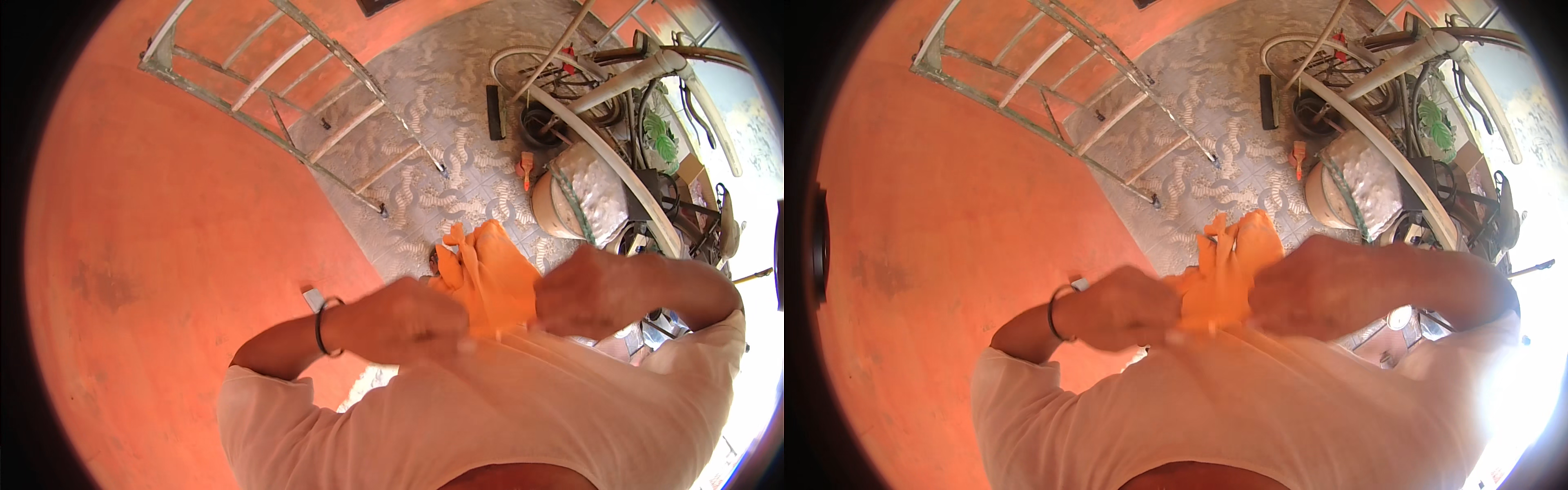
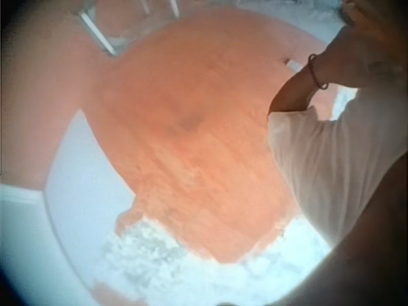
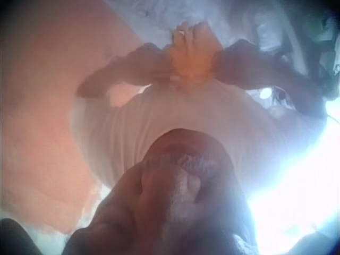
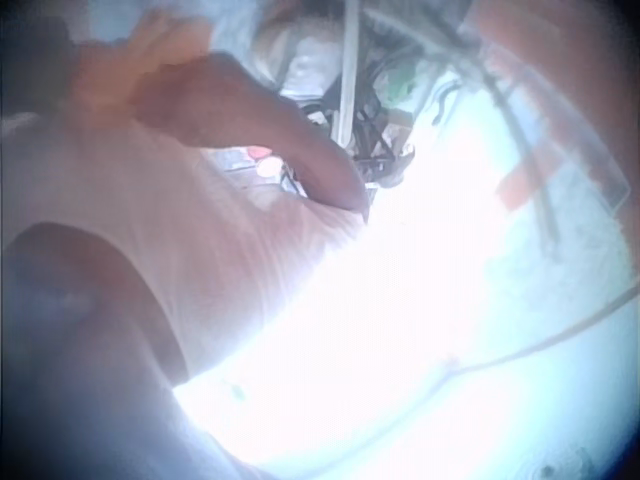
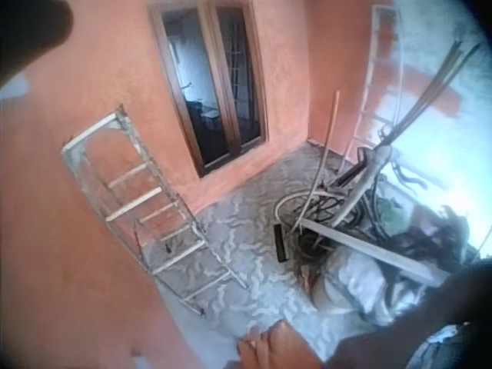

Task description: The person sits on the floor, opens a pink paint container, and uses a brush to transfer orange paint into a small cup. They then stand, walk to a ladder, and fold an orange cloth.

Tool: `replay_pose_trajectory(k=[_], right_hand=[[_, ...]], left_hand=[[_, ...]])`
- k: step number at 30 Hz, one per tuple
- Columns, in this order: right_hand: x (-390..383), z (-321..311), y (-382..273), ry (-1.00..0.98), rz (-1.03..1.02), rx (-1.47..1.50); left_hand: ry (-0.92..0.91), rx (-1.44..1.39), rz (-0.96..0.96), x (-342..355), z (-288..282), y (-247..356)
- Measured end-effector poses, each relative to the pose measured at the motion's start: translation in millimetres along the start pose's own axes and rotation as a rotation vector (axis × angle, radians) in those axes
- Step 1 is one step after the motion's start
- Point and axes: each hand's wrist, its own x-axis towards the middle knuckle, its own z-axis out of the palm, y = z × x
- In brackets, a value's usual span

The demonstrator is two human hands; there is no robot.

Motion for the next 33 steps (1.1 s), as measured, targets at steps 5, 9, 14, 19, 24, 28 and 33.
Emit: replay_pose_trajectory(k=[5, 9, 14, 19, 24, 28, 33], right_hand=[[13.0, -11.7, 16.3, 0.272, 0.299, 0.153], [15.1, -33.0, 2.3, 0.077, 0.606, 0.472], [17.9, -31.5, 5.0, -0.099, 0.428, 0.359], [24.3, -27.7, -14.8, -0.217, 0.179, 0.265], [45.2, -43.9, -57.5, -0.522, 0.138, -0.012], [1.0, -44.1, -81.7, -0.446, -0.021, 0.076], [-92.0, -22.8, -31.0, 0.174, 0.33, 0.079]], left_hand=[[0.147, -0.117, -0.053, 26.7, -17.4, -13.8], [0.097, -0.2, -0.239, 34.3, -27.9, -2.8], [-0.004, -0.047, -0.243, 46.3, -29.2, 11.9], [-0.126, 0.207, 0.078, 52.9, -15.8, 31.0], [-0.306, -0.042, -0.022, 32.3, -3.2, 51.0], [-0.241, -0.287, 0.14, -13.5, -2.9, 46.8], [0.226, -0.279, -0.216, -27.9, -43.0, 8.8]])
